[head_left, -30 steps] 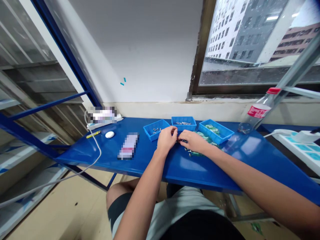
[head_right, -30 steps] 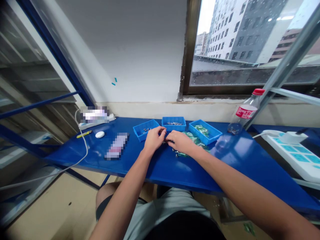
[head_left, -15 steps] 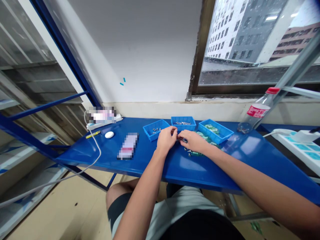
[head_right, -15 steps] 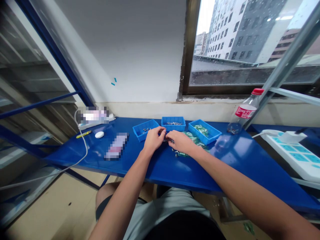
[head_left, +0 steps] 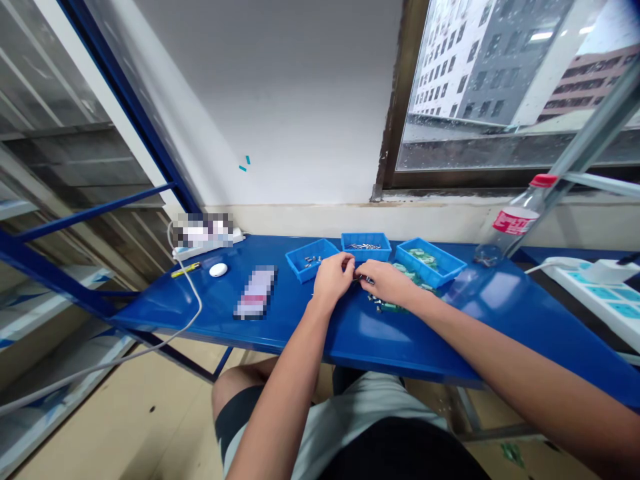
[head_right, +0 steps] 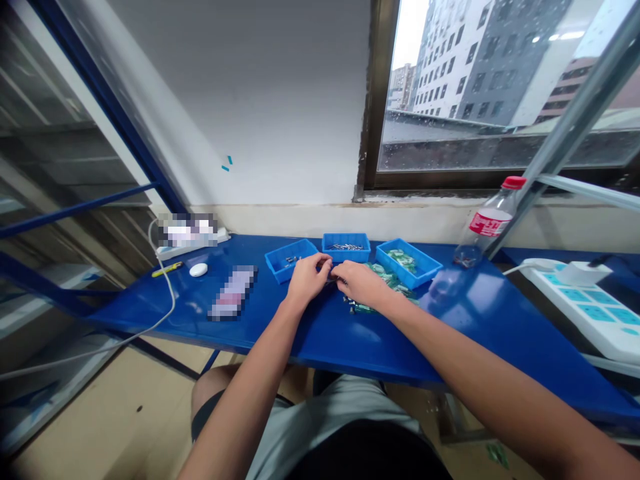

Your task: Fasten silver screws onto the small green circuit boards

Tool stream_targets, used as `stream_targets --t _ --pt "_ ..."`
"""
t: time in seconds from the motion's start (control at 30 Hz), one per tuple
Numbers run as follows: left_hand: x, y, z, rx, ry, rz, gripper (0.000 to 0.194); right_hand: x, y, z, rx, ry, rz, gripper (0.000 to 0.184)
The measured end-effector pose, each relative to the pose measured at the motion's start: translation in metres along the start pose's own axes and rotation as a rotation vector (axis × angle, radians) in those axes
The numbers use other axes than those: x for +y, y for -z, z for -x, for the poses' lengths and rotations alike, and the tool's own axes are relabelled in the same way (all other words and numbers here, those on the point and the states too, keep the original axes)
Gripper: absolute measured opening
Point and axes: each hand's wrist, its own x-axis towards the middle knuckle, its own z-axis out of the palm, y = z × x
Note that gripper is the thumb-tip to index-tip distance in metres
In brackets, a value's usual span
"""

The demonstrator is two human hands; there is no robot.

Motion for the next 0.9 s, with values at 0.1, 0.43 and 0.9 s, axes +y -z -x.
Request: stream_targets --t 0.1,0.43,0.9 --pt "0.0 0.0 0.0 -0.003 -0.002 -0.008 0.018 0.001 -0.002 0.001 0.018 -0.009 -0.005 0.018" --pt "0.0 0.001 -0.002 0.088 -0.039 -0.053 0.02 0.0 0.005 0.004 0.27 -0.073 -0.137 0.032" --pt "0.009 0.004 0.002 -0.106 -0.005 0.097 0.032 -0.01 0.014 0.005 0.449 -0.224 -0.265 0.028"
